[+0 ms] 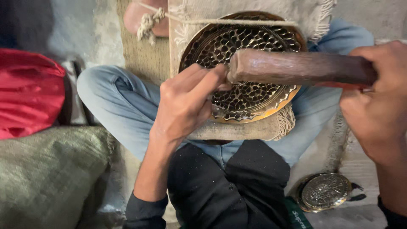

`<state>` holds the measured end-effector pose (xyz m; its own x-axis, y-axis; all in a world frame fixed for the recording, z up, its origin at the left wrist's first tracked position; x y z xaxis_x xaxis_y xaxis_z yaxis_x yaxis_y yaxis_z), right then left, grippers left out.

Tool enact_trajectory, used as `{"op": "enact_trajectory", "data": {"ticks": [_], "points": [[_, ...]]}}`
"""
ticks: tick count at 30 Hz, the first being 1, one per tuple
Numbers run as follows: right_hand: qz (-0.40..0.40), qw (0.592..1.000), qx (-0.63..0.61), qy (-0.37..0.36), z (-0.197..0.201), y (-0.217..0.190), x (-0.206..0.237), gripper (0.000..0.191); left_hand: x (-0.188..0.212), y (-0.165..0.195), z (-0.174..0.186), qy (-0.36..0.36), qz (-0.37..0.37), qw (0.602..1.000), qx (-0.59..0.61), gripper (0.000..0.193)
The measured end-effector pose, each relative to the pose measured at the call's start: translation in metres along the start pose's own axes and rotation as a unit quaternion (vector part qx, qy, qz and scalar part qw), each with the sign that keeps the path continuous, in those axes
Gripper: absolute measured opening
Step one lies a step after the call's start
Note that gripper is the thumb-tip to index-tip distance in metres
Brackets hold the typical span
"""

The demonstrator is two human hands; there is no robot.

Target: The person sits cross-legged on the floor with a brass plate lashed to a padded sandbag, holding a punch against the plate and striking it with a wooden mallet to emboss a decorative pattern, repeatedly repositioning the punch across the surface before lifting the plate off the bag at the end.

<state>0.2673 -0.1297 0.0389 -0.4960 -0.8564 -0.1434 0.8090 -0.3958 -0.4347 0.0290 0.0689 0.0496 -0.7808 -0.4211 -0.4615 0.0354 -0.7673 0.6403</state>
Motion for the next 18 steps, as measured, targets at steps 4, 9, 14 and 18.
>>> {"op": "enact_trajectory", "data": {"ticks": [4,9,14,18], "points": [[-0.082,0.991,-0.107,-0.006,0.001,0.007,-0.001,0.011,0.0,-0.001,-0.001,-0.004,0.008,1.0,0.002,0.047],[-0.072,0.991,-0.114,-0.007,-0.001,0.005,-0.006,0.008,-0.001,-0.001,0.0,-0.005,-0.008,1.0,0.002,0.047],[-0.046,0.997,-0.058,0.008,-0.001,0.01,-0.002,0.016,-0.001,0.001,0.0,-0.015,-0.017,1.0,0.003,0.047],[-0.018,0.999,0.027,0.006,-0.004,0.01,0.005,0.024,-0.002,0.001,0.001,-0.014,-0.009,1.0,0.01,0.046]]}}
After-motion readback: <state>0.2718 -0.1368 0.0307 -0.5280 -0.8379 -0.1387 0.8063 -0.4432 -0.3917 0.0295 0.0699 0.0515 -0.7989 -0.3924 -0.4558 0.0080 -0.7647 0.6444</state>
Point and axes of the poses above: each hand's wrist, its own x-axis away from the middle knuckle, its own z-axis out of the back of the hand, y = z × x, the point moved 9 cm from there along -x, towards the middle knuckle, and after that the axes turned 2 degrees about -z, right-handed, at the moved point
